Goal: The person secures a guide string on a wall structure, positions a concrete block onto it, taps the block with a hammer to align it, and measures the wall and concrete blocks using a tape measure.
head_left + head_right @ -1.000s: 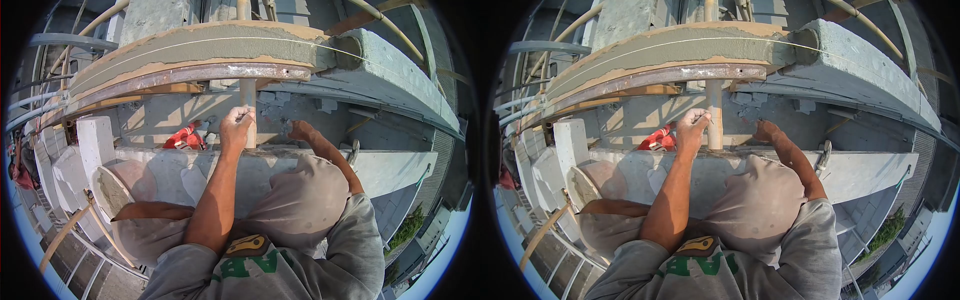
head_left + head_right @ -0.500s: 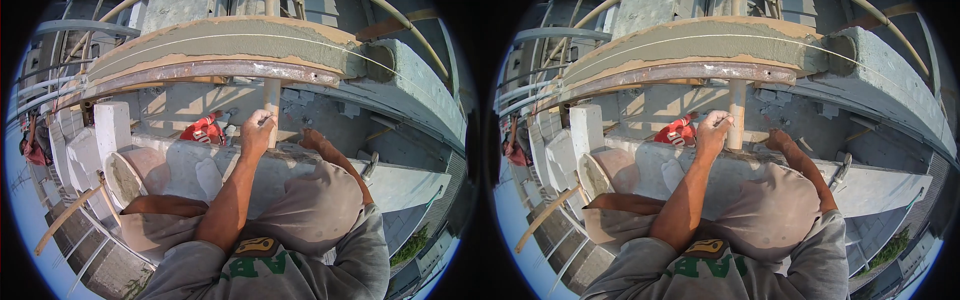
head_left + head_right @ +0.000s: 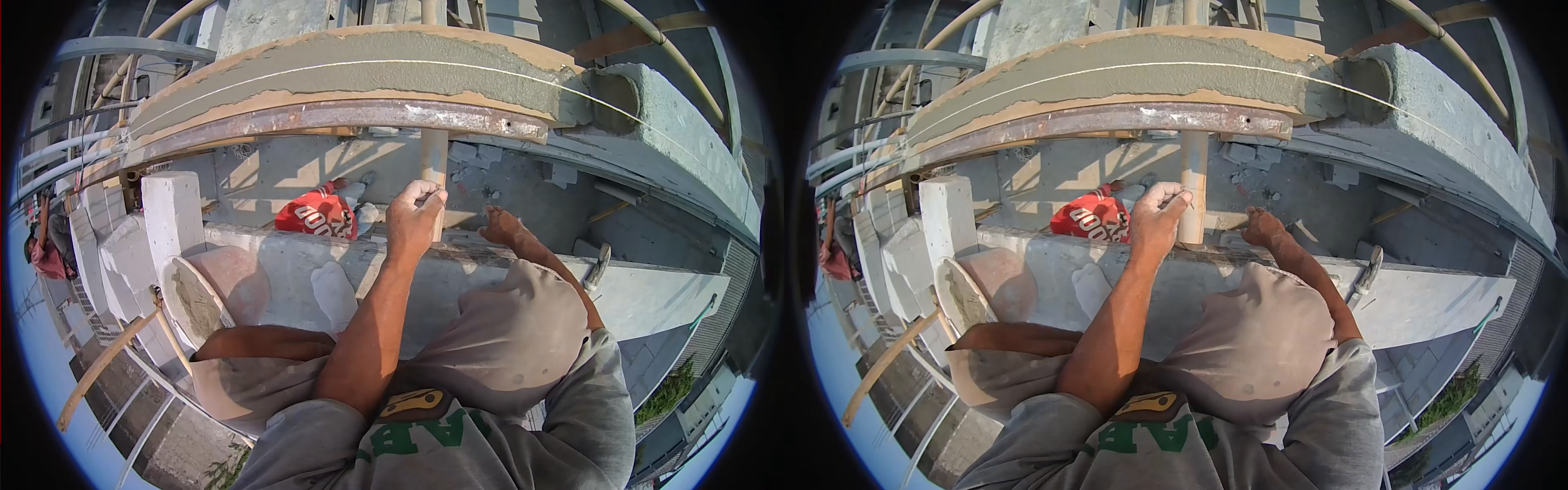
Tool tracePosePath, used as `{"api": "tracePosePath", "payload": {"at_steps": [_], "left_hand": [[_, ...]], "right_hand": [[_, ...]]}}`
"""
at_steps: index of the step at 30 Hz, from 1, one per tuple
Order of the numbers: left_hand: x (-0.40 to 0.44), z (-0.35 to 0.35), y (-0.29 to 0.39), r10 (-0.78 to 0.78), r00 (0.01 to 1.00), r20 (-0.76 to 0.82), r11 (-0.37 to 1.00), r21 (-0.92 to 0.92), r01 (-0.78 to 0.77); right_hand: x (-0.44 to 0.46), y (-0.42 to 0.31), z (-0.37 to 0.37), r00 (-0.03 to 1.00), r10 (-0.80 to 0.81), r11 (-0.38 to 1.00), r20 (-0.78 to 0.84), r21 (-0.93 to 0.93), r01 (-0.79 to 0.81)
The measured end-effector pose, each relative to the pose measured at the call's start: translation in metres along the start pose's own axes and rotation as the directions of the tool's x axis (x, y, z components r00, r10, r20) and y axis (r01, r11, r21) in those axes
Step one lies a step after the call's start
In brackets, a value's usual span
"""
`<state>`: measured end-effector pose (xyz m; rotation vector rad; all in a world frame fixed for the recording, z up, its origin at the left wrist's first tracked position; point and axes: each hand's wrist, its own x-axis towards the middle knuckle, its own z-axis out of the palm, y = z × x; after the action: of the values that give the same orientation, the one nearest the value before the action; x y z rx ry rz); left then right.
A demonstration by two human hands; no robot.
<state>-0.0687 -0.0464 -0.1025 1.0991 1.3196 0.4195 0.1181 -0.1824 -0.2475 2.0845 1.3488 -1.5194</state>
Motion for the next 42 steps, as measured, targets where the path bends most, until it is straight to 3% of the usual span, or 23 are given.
{"api": "tracePosePath", "payload": {"at_steps": [11,14,17,20,23,26,29,32,35,37,40,42], "left_hand": [[0.000,0.002,0.003,0.029,0.999,-0.043,0.998,0.057,-0.027],[-0.003,0.003,0.010,0.065,0.996,-0.054,0.994,0.096,-0.060],[-0.001,0.004,0.006,0.075,0.996,-0.044,0.994,0.077,-0.071],[-0.001,0.004,0.004,0.069,0.998,-0.014,0.997,0.019,-0.068],[-0.002,0.001,0.007,0.025,0.999,0.024,1.000,0.002,-0.025],[-0.001,0.000,0.004,0.011,1.000,-0.009,1.000,0.025,-0.011],[0.001,0.004,0.009,0.086,0.994,-0.066,0.992,-0.088,-0.091],[0.001,0.011,0.030,0.099,0.992,-0.083,0.955,-0.271,-0.118],[-0.001,0.023,0.058,0.189,0.980,-0.068,0.940,-0.274,-0.201],[-0.003,0.037,0.074,0.245,0.968,-0.048,0.914,-0.323,-0.247],[-0.006,0.062,0.109,0.299,0.954,-0.009,0.887,-0.367,-0.281],[0.001,0.084,0.124,0.322,0.946,0.027,0.879,-0.380,-0.288]], "right_hand": [[0.011,0.018,0.015,0.994,0.000,1.000,-0.112,0.023,0.003],[0.005,0.013,0.004,0.985,0.089,0.987,-0.149,0.145,-0.067],[-0.005,0.009,-0.014,0.979,0.188,0.978,-0.082,0.106,-0.179],[-0.009,0.027,-0.011,0.988,0.140,0.990,-0.062,-0.021,-0.142],[-0.001,0.050,-0.008,0.999,0.026,0.999,-0.023,-0.034,-0.027],[-0.014,0.037,-0.022,0.974,0.029,1.000,-0.224,0.007,-0.028],[-0.009,0.040,-0.021,0.941,-0.032,0.999,-0.336,-0.019,0.028],[-0.030,0.028,-0.032,0.879,-0.207,0.977,-0.430,-0.043,0.209],[-0.066,0.022,-0.048,0.828,-0.182,0.953,-0.530,0.113,0.282],[-0.104,0.020,-0.074,0.855,-0.136,0.853,-0.500,0.380,0.359],[-0.179,0.013,-0.113,0.890,-0.025,0.557,-0.455,0.733,0.391],[-0.219,0.014,-0.124,0.873,0.019,0.353,-0.487,0.820,0.450]]}}
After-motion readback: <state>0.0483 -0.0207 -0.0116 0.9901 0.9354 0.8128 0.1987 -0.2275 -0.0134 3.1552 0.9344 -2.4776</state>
